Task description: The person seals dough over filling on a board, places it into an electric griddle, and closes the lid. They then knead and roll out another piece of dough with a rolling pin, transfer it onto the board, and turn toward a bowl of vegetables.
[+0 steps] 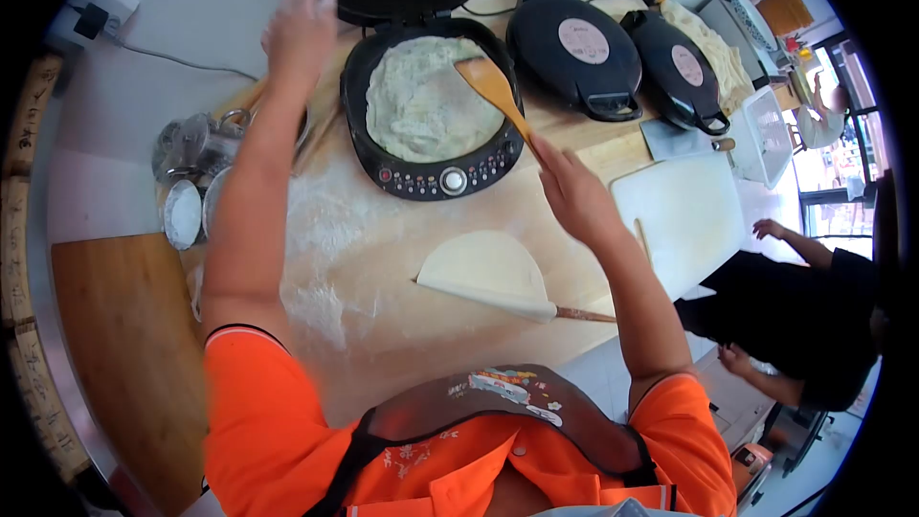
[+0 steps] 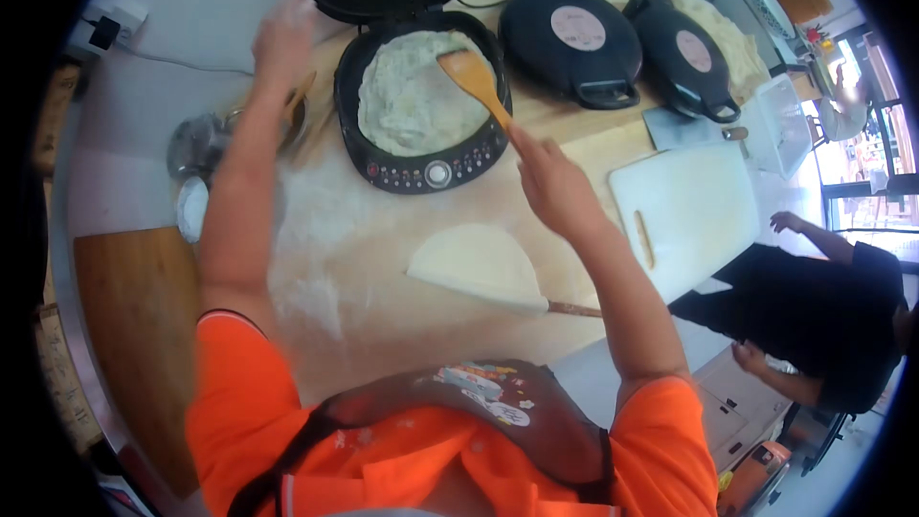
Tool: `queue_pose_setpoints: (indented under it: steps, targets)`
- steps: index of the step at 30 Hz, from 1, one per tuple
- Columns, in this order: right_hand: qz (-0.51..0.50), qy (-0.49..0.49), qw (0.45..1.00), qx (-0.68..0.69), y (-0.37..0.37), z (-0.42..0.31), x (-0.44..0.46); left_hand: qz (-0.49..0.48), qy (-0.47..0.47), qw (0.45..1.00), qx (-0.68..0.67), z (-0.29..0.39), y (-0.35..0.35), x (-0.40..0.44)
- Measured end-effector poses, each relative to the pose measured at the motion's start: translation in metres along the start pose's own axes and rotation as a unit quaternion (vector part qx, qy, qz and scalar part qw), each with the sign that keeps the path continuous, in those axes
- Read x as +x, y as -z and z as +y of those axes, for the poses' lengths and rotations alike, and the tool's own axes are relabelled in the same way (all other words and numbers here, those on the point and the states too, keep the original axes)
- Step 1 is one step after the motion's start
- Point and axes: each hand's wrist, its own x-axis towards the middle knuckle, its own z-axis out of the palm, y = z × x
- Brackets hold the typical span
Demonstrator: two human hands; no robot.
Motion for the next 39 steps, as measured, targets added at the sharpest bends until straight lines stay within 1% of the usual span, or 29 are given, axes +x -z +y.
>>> queue_pose_setpoints:
  steps: [2,3,5,7,8,9,10,11,12,13,14,15,18,21,22,23,24,25,26,27,28,29,31,33,34,36,37,38,39]
  targets:
    - [0.011,-0.015,1.0,0.022,0.003,0.003,-0.03,0.017,0.101,0.981,-0.164,0.002,0.036,0.061]
    - [0.005,-0.031,0.999,0.037,0.004,0.003,-0.044,0.044,0.157,0.953,-0.254,-0.017,0.027,0.098]
    - [0.001,-0.055,0.998,0.041,0.01,0.0,-0.07,0.074,0.259,0.86,-0.433,-0.056,-0.005,0.165]
    - [0.014,-0.068,0.996,0.054,0.013,0.004,-0.094,-0.041,0.274,0.855,-0.438,-0.029,0.021,0.169]
    - [0.01,-0.093,0.994,0.059,0.014,0.008,-0.105,-0.081,0.227,0.836,-0.493,-0.07,-0.001,0.195]
    - [0.0,-0.117,0.992,0.051,0.018,0.007,-0.115,-0.102,0.243,0.816,-0.514,-0.042,0.012,0.18]
    - [0.012,-0.114,0.992,0.057,0.018,0.01,-0.127,-0.141,0.259,0.79,-0.538,-0.062,-0.006,0.205]
    - [-0.005,-0.148,0.986,0.07,0.022,0.011,-0.137,-0.17,0.274,0.756,-0.569,-0.073,-0.012,0.216]
    - [-0.004,-0.163,0.983,0.081,0.025,0.008,-0.144,-0.182,0.22,0.801,-0.526,-0.114,-0.03,0.24]
    - [0.007,-0.152,0.987,0.058,0.019,0.02,-0.153,-0.151,0.279,0.82,-0.477,-0.088,-0.015,0.228]
    - [-0.003,-0.175,0.983,0.056,0.025,0.02,-0.158,-0.151,0.243,0.843,-0.455,-0.117,-0.026,0.245]
    - [0.002,-0.191,0.98,0.056,0.025,0.02,-0.164,-0.162,0.212,0.85,-0.454,-0.13,-0.024,0.25]
    - [0.005,-0.194,0.979,0.054,0.018,0.023,-0.178,-0.189,0.135,0.907,-0.35,-0.095,0.009,0.213]
    - [0.01,-0.207,0.977,0.042,0.016,0.024,-0.191,-0.222,-0.018,0.918,-0.329,-0.053,0.025,0.175]
    - [0.018,-0.215,0.976,0.03,0.015,0.024,-0.196,-0.222,0.03,0.895,-0.386,-0.027,0.035,0.149]
    - [0.02,-0.222,0.975,0.019,0.015,0.023,-0.204,-0.207,-0.026,0.926,-0.316,-0.007,0.044,0.123]
    - [0.028,-0.227,0.974,0.006,0.012,0.028,-0.214,-0.227,-0.057,0.945,-0.23,0.014,0.06,0.094]
    - [0.049,-0.222,0.974,0.0,0.008,0.033,-0.223,-0.243,-0.088,0.942,-0.213,0.035,0.073,0.055]
    - [0.045,-0.215,0.975,-0.022,0.015,0.029,-0.225,-0.268,-0.079,0.932,-0.231,0.044,0.075,0.024]
    - [0.033,-0.203,0.978,-0.041,0.018,0.033,-0.229,-0.278,-0.119,0.939,-0.163,0.043,0.07,-0.003]
    - [0.013,-0.202,0.976,-0.081,0.016,0.041,-0.229,-0.224,-0.167,0.956,-0.092,0.048,0.064,-0.039]
    - [0.019,-0.167,0.981,-0.099,0.016,0.048,-0.229,-0.175,-0.342,0.922,0.052,0.029,0.049,-0.06]
    - [0.01,-0.119,0.983,-0.14,0.012,0.077,-0.225,-0.189,-0.296,0.936,0.024,0.054,0.046,-0.118]
    - [-0.02,-0.114,0.982,-0.152,0.02,0.09,-0.214,-0.214,-0.313,0.923,0.06,0.05,0.025,-0.152]
    - [-0.036,-0.111,0.981,-0.157,0.022,0.095,-0.207,-0.215,-0.286,0.931,0.076,0.047,0.018,-0.166]
    - [-0.029,-0.062,0.974,-0.214,0.016,0.114,-0.198,-0.215,-0.23,0.943,0.105,0.049,0.01,-0.187]
    - [-0.028,-0.035,0.969,-0.243,0.016,0.119,-0.193,-0.178,-0.21,0.952,0.135,0.059,0.016,-0.197]
    - [-0.039,-0.03,0.974,-0.22,0.015,0.123,-0.188,-0.139,-0.185,0.958,0.169,0.068,0.023,-0.209]
    - [-0.018,-0.003,0.976,-0.218,0.016,0.122,-0.183,-0.1,-0.156,0.96,0.208,0.078,0.035,-0.223]
